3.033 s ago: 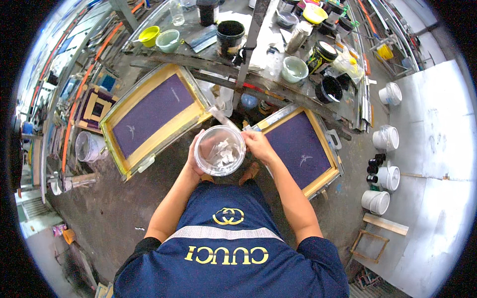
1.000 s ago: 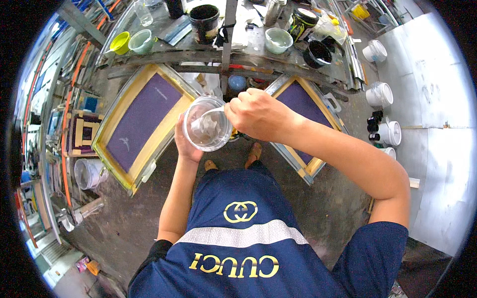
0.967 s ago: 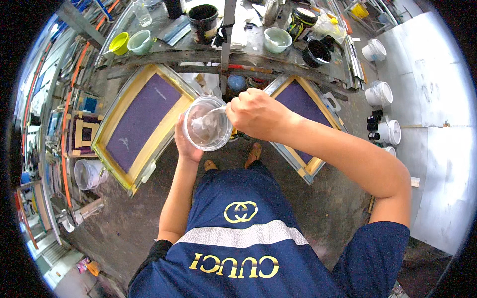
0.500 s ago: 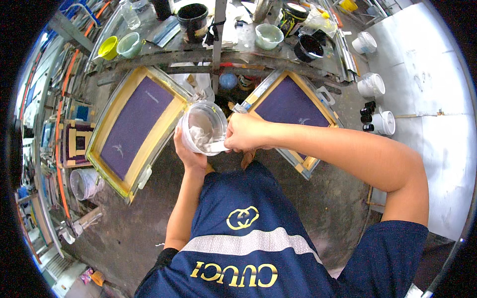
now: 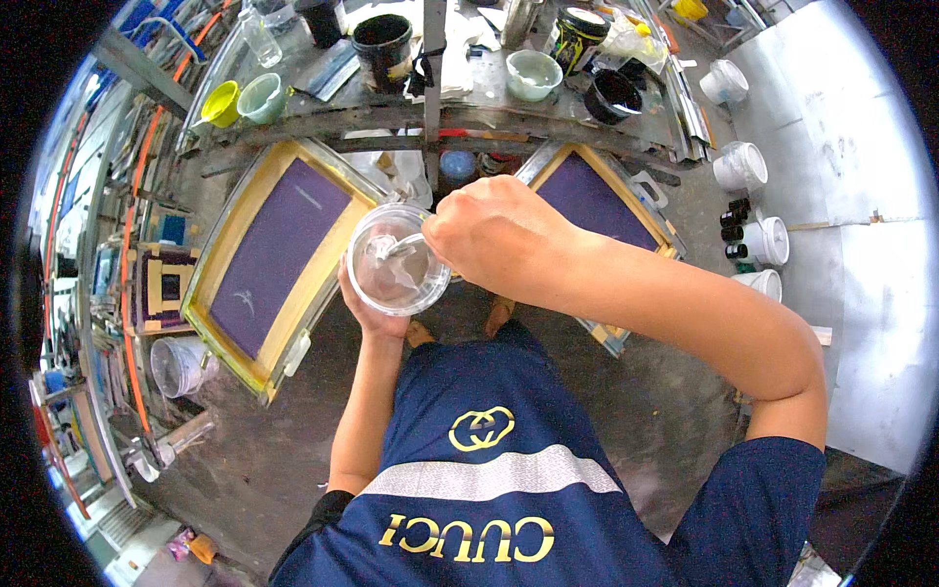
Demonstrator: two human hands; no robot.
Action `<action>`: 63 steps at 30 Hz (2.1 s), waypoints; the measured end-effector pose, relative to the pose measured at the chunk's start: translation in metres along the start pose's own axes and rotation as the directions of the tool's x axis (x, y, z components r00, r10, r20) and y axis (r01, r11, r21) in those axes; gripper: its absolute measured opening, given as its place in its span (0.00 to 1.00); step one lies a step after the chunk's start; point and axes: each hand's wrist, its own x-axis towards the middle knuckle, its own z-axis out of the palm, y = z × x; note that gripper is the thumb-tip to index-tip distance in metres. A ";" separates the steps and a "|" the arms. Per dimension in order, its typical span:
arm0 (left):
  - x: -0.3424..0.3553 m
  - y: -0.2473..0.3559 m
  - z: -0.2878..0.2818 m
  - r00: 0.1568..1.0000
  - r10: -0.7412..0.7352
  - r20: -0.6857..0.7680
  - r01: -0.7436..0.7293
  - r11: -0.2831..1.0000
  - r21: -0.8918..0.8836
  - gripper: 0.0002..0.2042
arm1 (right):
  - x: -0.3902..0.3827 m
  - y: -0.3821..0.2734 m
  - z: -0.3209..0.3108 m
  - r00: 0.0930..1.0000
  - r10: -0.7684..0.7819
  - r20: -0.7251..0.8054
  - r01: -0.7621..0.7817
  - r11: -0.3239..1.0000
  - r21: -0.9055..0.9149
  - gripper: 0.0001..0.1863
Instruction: The person wipes a screen printing frame with a yellow cloth, then removes a glove and places the frame on a rack. They wipe another frame with a white cloth, stir a white substance in a container, and pour it into a bucket. They then open a black container and stir its contents.
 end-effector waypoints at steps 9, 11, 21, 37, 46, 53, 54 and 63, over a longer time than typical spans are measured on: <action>0.021 0.015 0.021 0.993 0.081 0.091 -0.089 0.992 0.087 0.34 | -0.007 0.012 0.025 0.986 0.122 0.116 -0.122 0.992 -0.006 0.08; 0.028 0.013 0.023 0.989 0.113 0.097 -0.121 0.989 0.090 0.33 | -0.011 0.017 0.043 0.990 0.126 0.068 -0.138 0.968 0.212 0.12; 0.023 -0.018 0.008 0.998 0.058 0.010 -0.059 0.996 0.062 0.37 | -0.003 0.034 0.061 0.756 0.327 0.568 -0.570 -0.098 0.816 0.10; 0.003 0.014 -0.047 0.939 -0.309 0.153 0.313 0.950 -0.001 0.31 | -0.012 -0.011 0.080 0.981 -0.112 -0.160 0.069 0.964 -0.256 0.08; -0.003 0.021 -0.037 0.895 -0.438 0.082 0.425 0.894 0.144 0.33 | -0.024 -0.034 0.072 0.984 0.051 -0.169 -0.088 0.973 -0.215 0.04; -0.032 -0.004 -0.021 0.837 -0.547 0.001 0.540 0.826 0.163 0.33 | -0.003 -0.055 0.068 0.993 -0.094 -0.076 0.083 0.986 -0.147 0.06; -0.034 -0.006 -0.020 0.817 -0.576 0.024 0.566 0.810 0.154 0.33 | -0.008 -0.057 0.066 0.984 -0.176 -0.036 0.168 0.972 -0.164 0.06; -0.068 -0.008 -0.006 0.584 -0.786 0.200 0.720 0.616 0.319 0.36 | -0.088 -0.031 0.001 0.659 -0.752 0.013 0.667 0.577 -0.472 0.09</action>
